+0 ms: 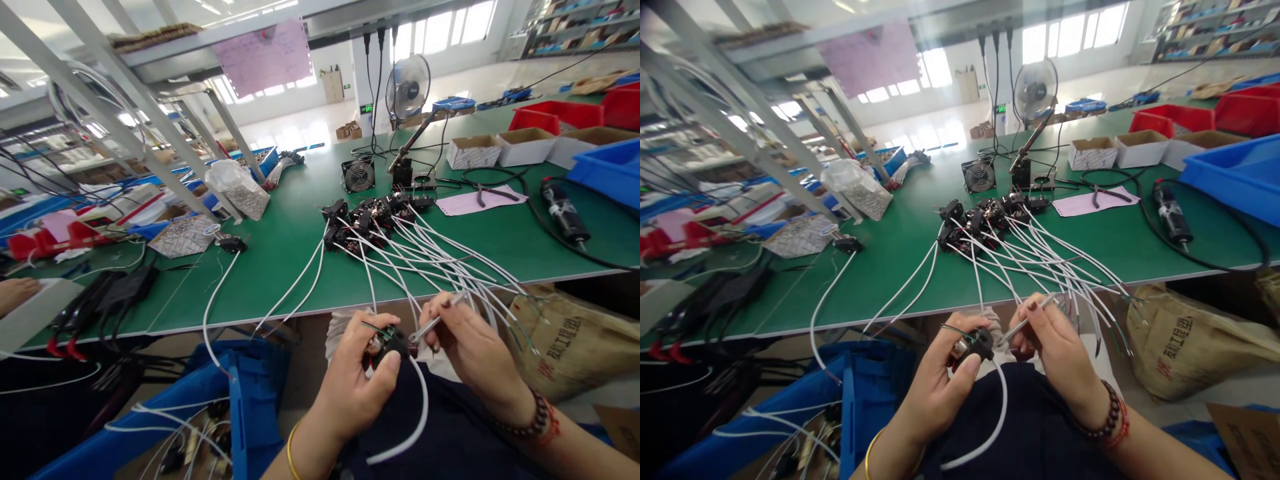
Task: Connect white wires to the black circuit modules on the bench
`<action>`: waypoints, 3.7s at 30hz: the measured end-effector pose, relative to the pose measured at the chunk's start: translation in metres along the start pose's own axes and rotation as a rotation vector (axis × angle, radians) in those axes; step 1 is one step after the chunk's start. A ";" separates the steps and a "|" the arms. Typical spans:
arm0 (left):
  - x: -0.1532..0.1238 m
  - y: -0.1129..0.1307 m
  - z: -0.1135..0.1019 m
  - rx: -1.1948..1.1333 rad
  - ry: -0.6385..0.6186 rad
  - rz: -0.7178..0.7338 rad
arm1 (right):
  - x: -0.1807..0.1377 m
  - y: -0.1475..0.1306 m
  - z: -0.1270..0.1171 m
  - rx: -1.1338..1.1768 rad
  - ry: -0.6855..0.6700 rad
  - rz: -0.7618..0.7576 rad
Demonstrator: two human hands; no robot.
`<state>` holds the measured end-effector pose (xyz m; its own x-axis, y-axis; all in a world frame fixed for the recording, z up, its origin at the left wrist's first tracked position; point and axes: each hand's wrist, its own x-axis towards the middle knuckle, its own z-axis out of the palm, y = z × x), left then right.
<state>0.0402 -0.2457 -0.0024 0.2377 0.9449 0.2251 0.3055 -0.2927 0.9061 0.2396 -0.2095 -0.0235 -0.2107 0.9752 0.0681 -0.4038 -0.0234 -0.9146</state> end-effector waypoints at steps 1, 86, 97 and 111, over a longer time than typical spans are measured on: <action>0.000 0.000 0.000 0.024 0.014 -0.021 | -0.004 -0.003 0.000 -0.100 0.013 -0.147; -0.005 -0.005 0.002 -0.024 -0.006 -0.037 | -0.016 -0.012 0.005 -0.281 -0.091 -0.265; -0.006 -0.006 0.001 -0.031 -0.009 -0.035 | -0.016 -0.015 0.007 -0.216 -0.090 -0.232; -0.004 -0.006 0.000 -0.046 -0.003 -0.039 | -0.014 -0.012 0.008 -0.169 -0.081 -0.209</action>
<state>0.0374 -0.2476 -0.0087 0.2290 0.9549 0.1889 0.2718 -0.2490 0.9296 0.2404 -0.2243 -0.0105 -0.2120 0.9340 0.2876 -0.2933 0.2199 -0.9304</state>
